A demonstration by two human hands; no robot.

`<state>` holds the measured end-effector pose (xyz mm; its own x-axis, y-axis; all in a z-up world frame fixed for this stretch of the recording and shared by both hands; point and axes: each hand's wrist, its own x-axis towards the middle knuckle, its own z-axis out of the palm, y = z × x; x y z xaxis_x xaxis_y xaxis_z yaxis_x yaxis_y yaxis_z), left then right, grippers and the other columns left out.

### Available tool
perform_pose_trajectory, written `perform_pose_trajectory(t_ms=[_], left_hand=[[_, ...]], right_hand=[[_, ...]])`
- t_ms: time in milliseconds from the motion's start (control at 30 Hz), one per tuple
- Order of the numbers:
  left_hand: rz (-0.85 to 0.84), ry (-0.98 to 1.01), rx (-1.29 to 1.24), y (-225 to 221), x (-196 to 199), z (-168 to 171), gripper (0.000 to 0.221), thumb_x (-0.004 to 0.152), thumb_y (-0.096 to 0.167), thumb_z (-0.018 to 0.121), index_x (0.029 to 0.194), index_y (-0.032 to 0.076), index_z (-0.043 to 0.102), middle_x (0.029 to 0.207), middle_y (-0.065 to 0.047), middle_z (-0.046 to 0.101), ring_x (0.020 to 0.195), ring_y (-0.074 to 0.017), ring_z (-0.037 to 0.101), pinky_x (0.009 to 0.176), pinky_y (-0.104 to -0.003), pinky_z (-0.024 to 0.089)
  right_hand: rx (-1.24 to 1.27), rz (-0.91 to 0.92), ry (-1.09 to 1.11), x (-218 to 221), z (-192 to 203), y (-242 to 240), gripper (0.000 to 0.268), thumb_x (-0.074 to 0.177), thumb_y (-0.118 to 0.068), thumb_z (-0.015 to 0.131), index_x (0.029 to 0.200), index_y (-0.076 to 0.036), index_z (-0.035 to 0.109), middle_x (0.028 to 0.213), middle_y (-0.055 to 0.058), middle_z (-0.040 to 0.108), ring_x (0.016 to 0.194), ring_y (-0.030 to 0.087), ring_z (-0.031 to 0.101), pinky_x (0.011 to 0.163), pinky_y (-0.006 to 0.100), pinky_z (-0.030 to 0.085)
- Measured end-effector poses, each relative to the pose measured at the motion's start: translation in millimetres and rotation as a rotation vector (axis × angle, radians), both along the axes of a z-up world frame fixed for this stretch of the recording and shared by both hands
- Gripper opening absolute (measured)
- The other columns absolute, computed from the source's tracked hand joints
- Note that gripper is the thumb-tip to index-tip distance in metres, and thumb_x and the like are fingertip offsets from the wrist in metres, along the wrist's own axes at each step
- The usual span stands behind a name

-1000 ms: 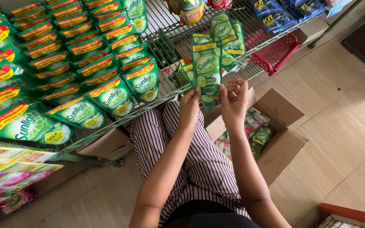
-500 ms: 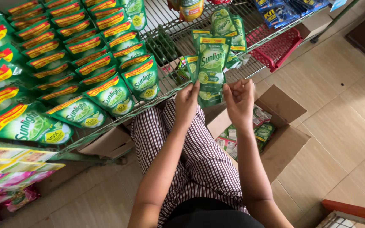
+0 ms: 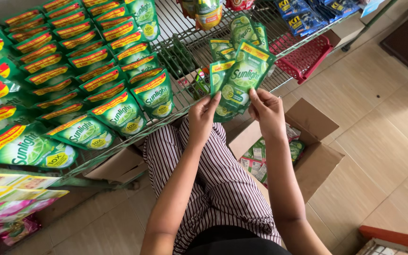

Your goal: The person sits on the floor and transfers packets of Sunlight dish soap from a cardboard box onto a metal wire shelf. They then transfer Rinso detergent packets from the same box into a pink plastic basket.

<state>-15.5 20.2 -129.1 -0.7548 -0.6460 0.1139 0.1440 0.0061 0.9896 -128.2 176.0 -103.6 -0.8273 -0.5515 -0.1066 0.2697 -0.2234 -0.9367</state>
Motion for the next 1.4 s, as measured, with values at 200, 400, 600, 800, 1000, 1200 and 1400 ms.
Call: perform_pose_trajectory(t_ms=[200, 400, 600, 800, 1000, 1200, 1400], left_hand=[[0.093, -0.057, -0.159, -8.6, -1.2, 2.2, 0.023, 0.099, 0.023, 0.077, 0.097, 0.001, 0.082, 0.060, 0.000, 0.052, 0.052, -0.0043, 0.034, 0.049, -0.025, 0.021], [0.248, 0.185, -0.415, -45.6, -19.2, 0.2, 0.028, 0.098, 0.012, 0.072, 0.125, 0.003, 0.073, 0.133, -0.014, 0.068, 0.130, -0.0251, 0.062, 0.109, -0.038, 0.049], [0.280, 0.223, -0.585, -81.1, -59.2, -13.9, 0.018, 0.101, 0.003, 0.069, 0.115, 0.008, 0.078, 0.146, -0.001, 0.064, 0.153, -0.0294, 0.043, 0.132, -0.047, 0.029], [0.388, 0.122, -0.583, -85.4, -68.8, -26.8, 0.025, 0.104, 0.003, 0.060, 0.128, 0.009, 0.065, 0.148, 0.001, 0.059, 0.152, -0.0287, 0.042, 0.125, -0.047, 0.040], [0.513, -0.023, -0.791, -78.5, -67.3, -23.6, 0.018, 0.107, 0.001, 0.053, 0.121, 0.004, 0.063, 0.144, -0.005, 0.062, 0.149, -0.0326, 0.047, 0.131, -0.052, 0.028], [0.598, -0.046, -0.688, -79.9, -70.0, -13.4, 0.026, 0.108, 0.003, 0.050, 0.131, -0.002, 0.060, 0.138, -0.016, 0.061, 0.142, -0.0359, 0.051, 0.120, -0.048, 0.039], [0.645, -0.055, -0.671, -81.1, -71.5, -16.7, 0.025, 0.109, 0.004, 0.050, 0.132, -0.004, 0.054, 0.139, -0.023, 0.058, 0.137, -0.0392, 0.054, 0.118, -0.048, 0.041]], right_hand=[[0.021, -0.001, 0.081, -14.0, 14.0, -2.4, 0.020, 0.108, -0.019, 0.062, 0.106, -0.002, 0.073, 0.085, 0.004, 0.073, 0.065, 0.008, 0.065, 0.058, 0.021, 0.047], [0.020, -0.107, 0.249, -55.1, 32.8, -14.1, 0.019, 0.108, -0.017, 0.064, 0.112, 0.001, 0.070, 0.093, 0.007, 0.075, 0.074, 0.013, 0.073, 0.064, 0.022, 0.053], [-0.050, -0.128, 0.311, -106.7, 14.7, -66.7, 0.023, 0.108, -0.017, 0.065, 0.119, 0.003, 0.069, 0.094, 0.006, 0.075, 0.076, 0.012, 0.072, 0.067, 0.023, 0.056], [-0.147, -0.148, 0.266, -159.9, -32.6, -134.4, 0.023, 0.110, -0.018, 0.068, 0.116, 0.004, 0.070, 0.092, 0.005, 0.072, 0.077, 0.011, 0.069, 0.069, 0.025, 0.055], [-0.139, 0.038, 0.242, -188.5, -74.2, -221.1, 0.022, 0.102, -0.018, 0.068, 0.111, 0.002, 0.067, 0.092, 0.008, 0.076, 0.081, 0.017, 0.077, 0.074, 0.029, 0.065], [-0.107, 0.423, 0.167, -190.9, -108.1, -312.8, 0.023, 0.103, -0.017, 0.067, 0.109, 0.005, 0.067, 0.096, 0.010, 0.075, 0.085, 0.019, 0.076, 0.076, 0.029, 0.062], [-0.096, 0.566, 0.140, -183.5, -125.0, -352.1, 0.026, 0.103, -0.019, 0.067, 0.111, 0.005, 0.068, 0.100, 0.008, 0.075, 0.090, 0.016, 0.075, 0.083, 0.027, 0.061]])
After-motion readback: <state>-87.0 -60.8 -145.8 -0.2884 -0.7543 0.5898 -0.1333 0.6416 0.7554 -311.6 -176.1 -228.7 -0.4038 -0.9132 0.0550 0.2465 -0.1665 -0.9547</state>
